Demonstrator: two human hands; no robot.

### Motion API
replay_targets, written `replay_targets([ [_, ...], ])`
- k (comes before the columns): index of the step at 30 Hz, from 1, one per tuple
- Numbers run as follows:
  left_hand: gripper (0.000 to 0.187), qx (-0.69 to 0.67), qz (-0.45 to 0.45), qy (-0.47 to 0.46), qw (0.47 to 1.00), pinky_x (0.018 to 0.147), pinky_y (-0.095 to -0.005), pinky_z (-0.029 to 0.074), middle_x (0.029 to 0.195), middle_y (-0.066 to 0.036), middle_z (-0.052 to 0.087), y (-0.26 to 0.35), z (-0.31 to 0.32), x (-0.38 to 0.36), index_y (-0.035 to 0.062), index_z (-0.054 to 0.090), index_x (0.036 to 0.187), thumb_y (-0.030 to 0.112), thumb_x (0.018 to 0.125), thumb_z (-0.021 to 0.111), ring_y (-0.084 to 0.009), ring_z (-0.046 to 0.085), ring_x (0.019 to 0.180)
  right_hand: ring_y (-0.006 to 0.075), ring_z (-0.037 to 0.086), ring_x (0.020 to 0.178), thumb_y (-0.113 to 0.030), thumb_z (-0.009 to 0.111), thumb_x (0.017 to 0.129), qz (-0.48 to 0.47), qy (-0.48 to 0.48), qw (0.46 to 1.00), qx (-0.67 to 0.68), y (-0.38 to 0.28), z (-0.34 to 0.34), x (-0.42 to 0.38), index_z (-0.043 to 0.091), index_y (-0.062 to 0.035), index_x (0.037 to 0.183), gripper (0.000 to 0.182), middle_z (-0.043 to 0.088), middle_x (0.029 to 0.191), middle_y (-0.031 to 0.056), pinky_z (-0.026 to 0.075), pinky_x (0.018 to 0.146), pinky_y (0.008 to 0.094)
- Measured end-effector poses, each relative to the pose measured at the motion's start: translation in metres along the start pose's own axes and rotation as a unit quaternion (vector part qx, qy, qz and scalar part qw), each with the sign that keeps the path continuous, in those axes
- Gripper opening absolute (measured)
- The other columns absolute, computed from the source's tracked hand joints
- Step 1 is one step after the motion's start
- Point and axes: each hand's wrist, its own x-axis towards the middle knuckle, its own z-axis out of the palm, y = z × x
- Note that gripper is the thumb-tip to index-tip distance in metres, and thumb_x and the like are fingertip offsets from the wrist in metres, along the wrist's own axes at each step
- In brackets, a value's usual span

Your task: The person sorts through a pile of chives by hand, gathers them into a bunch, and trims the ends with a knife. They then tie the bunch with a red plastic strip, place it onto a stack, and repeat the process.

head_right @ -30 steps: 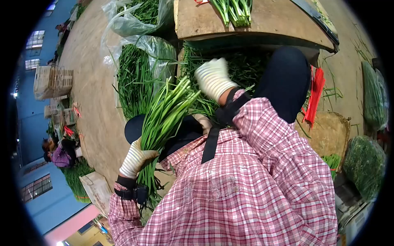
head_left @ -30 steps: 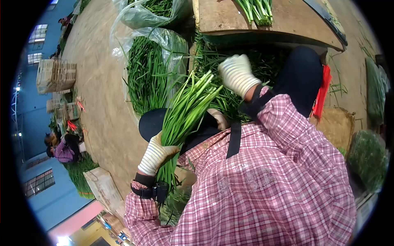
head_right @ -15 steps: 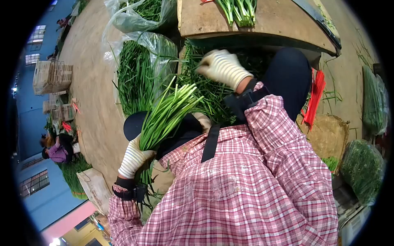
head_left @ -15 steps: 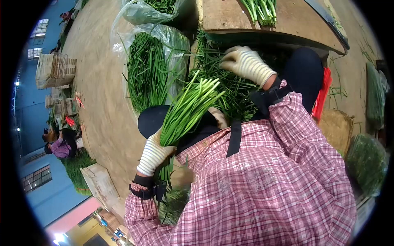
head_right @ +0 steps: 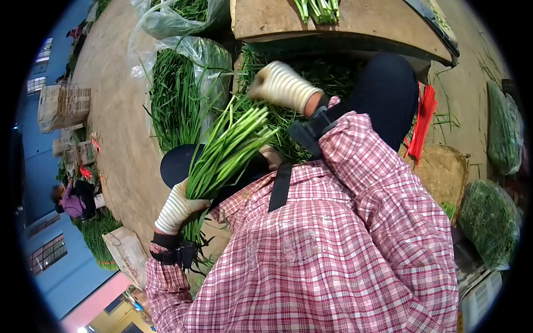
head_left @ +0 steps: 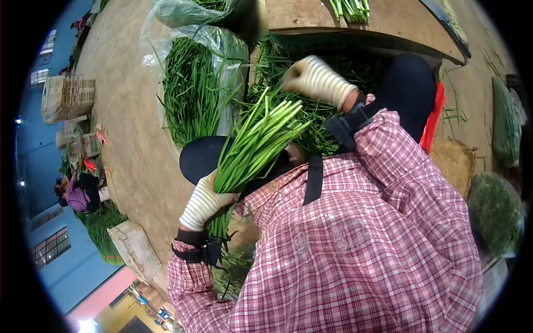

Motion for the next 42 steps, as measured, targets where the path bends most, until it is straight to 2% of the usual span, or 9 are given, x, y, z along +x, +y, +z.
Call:
replay_targets([
  [3, 0.051, -0.061, -0.014, 0.025, 0.998, 0.079, -0.0263, 0.051, 0.102, -0.004, 0.068, -0.008, -0.006, -0.006, -0.0031, 0.058, 0.120, -0.009, 0.070, 0.066, -0.0104, 0.060, 0.087, 0.0270, 0.066, 0.090, -0.027, 0.064, 0.084, 0.179, 0.124, 0.829, -0.515, 0.014, -0.041, -0.012, 0.075, -0.0187, 0.095, 0.018, 0.070, 0.095, 0.0070, 0.049, 0.072, 0.0441],
  [7, 0.044, -0.052, 0.004, 0.061, 0.997, 0.075, -0.0260, 0.051, 0.097, -0.004, 0.068, -0.001, -0.001, -0.001, -0.0028, 0.060, 0.114, -0.009, 0.071, 0.067, -0.0099, 0.060, 0.083, 0.0297, 0.062, 0.098, -0.052, 0.058, 0.083, 0.055, -0.002, 0.950, -0.307, -0.027, 0.001, -0.026, 0.076, -0.0208, 0.097, 0.038, 0.068, 0.101, 0.0105, 0.045, 0.081, 0.0460],
  [11, 0.050, -0.012, -0.003, 0.052, 0.999, 0.076, -0.0246, 0.051, 0.098, -0.002, 0.068, 0.007, 0.004, 0.004, -0.0038, 0.058, 0.120, -0.009, 0.070, 0.066, -0.0079, 0.059, 0.085, 0.0318, 0.067, 0.087, -0.043, 0.062, 0.080, 0.012, -0.112, 0.976, -0.184, -0.030, 0.040, -0.016, 0.074, -0.0072, 0.088, 0.038, 0.070, 0.085, 0.0151, 0.044, 0.081, 0.0486],
  [19, 0.050, -0.162, -0.060, -0.010, 0.985, 0.085, -0.0286, 0.051, 0.106, -0.009, 0.069, 0.002, -0.005, -0.003, -0.0041, 0.059, 0.119, -0.004, 0.070, 0.065, -0.0175, 0.065, 0.093, 0.0294, 0.070, 0.080, -0.029, 0.063, 0.077, 0.058, -0.030, 0.903, -0.424, -0.020, 0.007, 0.007, 0.074, -0.0094, 0.080, 0.023, 0.071, 0.081, 0.0134, 0.053, 0.069, 0.0407],
  [22, 0.054, -0.228, -0.070, -0.018, 0.971, 0.069, -0.0272, 0.053, 0.104, -0.015, 0.069, -0.006, -0.010, -0.010, -0.0043, 0.055, 0.124, 0.001, 0.071, 0.064, -0.0188, 0.064, 0.074, 0.0272, 0.072, 0.080, -0.012, 0.061, 0.079, 0.160, 0.033, 0.869, -0.467, 0.023, -0.038, 0.001, 0.075, -0.0094, 0.086, 0.016, 0.072, 0.085, 0.0124, 0.054, 0.061, 0.0423],
  [25, 0.057, -0.284, -0.089, -0.001, 0.955, 0.053, -0.0248, 0.049, 0.100, -0.019, 0.068, -0.003, -0.005, -0.014, -0.0040, 0.052, 0.126, 0.002, 0.071, 0.064, -0.0162, 0.058, 0.057, 0.0268, 0.071, 0.084, -0.028, 0.059, 0.089, 0.215, -0.022, 0.858, -0.467, 0.021, -0.044, -0.010, 0.075, -0.0137, 0.093, 0.022, 0.073, 0.090, 0.0112, 0.053, 0.066, 0.0450],
  [28, 0.050, -0.338, -0.078, 0.008, 0.938, 0.057, -0.0236, 0.051, 0.101, -0.017, 0.070, 0.001, -0.001, -0.012, -0.0038, 0.055, 0.124, 0.001, 0.075, 0.061, -0.0147, 0.060, 0.061, 0.0337, 0.067, 0.071, -0.049, 0.062, 0.083, 0.086, -0.031, 0.992, -0.084, -0.022, -0.011, -0.025, 0.074, -0.0035, 0.088, 0.047, 0.068, 0.075, 0.0186, 0.052, 0.070, 0.0400],
  [33, 0.054, -0.330, -0.088, 0.031, 0.939, 0.051, -0.0243, 0.049, 0.097, -0.019, 0.067, 0.003, 0.008, -0.010, -0.0049, 0.052, 0.125, 0.004, 0.072, 0.060, -0.0168, 0.056, 0.055, 0.0298, 0.067, 0.069, -0.050, 0.070, 0.077, 0.058, -0.051, 0.989, 0.127, -0.048, 0.045, -0.018, 0.072, 0.0031, 0.089, 0.054, 0.067, 0.072, 0.0204, 0.053, 0.070, 0.0387],
  [42, 0.050, -0.366, -0.073, -0.002, 0.928, 0.050, -0.0250, 0.050, 0.097, -0.017, 0.068, -0.014, 0.007, -0.017, -0.0038, 0.055, 0.121, 0.005, 0.073, 0.065, -0.0162, 0.058, 0.055, 0.0358, 0.067, 0.088, -0.031, 0.062, 0.084, -0.011, 0.040, 0.999, -0.035, -0.028, 0.045, -0.001, 0.071, -0.0067, 0.100, 0.030, 0.070, 0.088, 0.0193, 0.053, 0.078, 0.0442],
])
